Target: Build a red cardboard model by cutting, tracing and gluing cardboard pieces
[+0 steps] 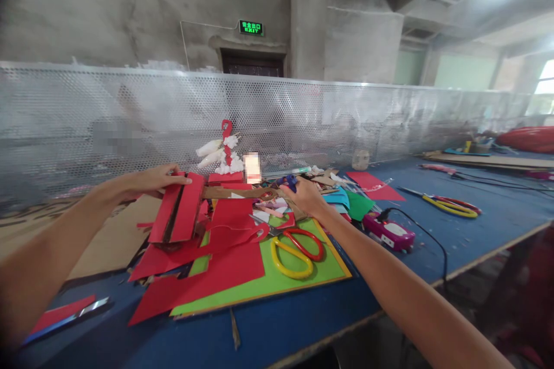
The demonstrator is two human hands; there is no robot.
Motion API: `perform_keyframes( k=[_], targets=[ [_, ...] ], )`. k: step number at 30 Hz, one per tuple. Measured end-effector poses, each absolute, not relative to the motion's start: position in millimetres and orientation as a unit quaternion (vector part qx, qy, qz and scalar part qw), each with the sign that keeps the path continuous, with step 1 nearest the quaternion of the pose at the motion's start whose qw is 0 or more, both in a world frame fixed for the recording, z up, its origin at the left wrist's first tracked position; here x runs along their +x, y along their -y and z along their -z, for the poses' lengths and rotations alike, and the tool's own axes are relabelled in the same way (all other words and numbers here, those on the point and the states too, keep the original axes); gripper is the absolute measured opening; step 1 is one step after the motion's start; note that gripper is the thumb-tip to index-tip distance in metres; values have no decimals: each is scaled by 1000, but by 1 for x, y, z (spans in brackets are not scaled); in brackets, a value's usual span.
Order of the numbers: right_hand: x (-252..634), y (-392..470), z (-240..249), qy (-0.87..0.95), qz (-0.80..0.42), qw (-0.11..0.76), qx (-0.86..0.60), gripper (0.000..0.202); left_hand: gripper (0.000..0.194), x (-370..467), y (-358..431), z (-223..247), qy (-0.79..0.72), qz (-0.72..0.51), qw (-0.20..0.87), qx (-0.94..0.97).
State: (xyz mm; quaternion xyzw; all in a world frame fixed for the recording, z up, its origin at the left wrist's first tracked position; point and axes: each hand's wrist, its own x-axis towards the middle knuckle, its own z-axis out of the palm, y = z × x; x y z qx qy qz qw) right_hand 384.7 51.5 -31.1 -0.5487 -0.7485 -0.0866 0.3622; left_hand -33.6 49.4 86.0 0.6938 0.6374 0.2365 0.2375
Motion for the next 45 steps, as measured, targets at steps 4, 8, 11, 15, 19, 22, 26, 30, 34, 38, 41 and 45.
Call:
perform_keyframes(
  k=[4,8,11,15,19,22,26,30,34,38,41,45],
  targets=[
    [386,-51,31,748,95,358,-551,45,57,-36,-52,-85,-639,-232,237,694],
    [393,-52,30,738,97,321,-586,49,56,-37,-53,-85,-635,-238,240,694],
    [391,-50,30,747,95,324,-572,48,52,-37,-54,-85,-635,-244,245,691],
    [380,-46,27,753,84,349,-551,43,50,-37,-54,-84,-636,-251,242,688],
    [383,-45,26,747,76,347,-562,44,51,-34,-53,-85,-639,-250,237,688],
    [394,-46,28,749,67,331,-569,48,52,-33,-52,-86,-642,-254,236,684],
    [403,-47,29,765,41,350,-539,47,51,-36,-53,-84,-635,-258,246,685],
    [402,-48,30,767,46,357,-531,45,52,-38,-55,-84,-637,-255,252,683],
    [398,-50,31,756,58,373,-535,41,51,-37,-54,-84,-634,-260,253,683],
    [396,-55,31,754,83,374,-533,44,51,-36,-53,-84,-636,-255,240,687],
    [394,-56,32,752,91,355,-548,46,51,-35,-52,-85,-637,-251,234,690],
    [395,-53,32,754,89,335,-558,42,50,-37,-55,-84,-638,-251,224,692]
  ],
)
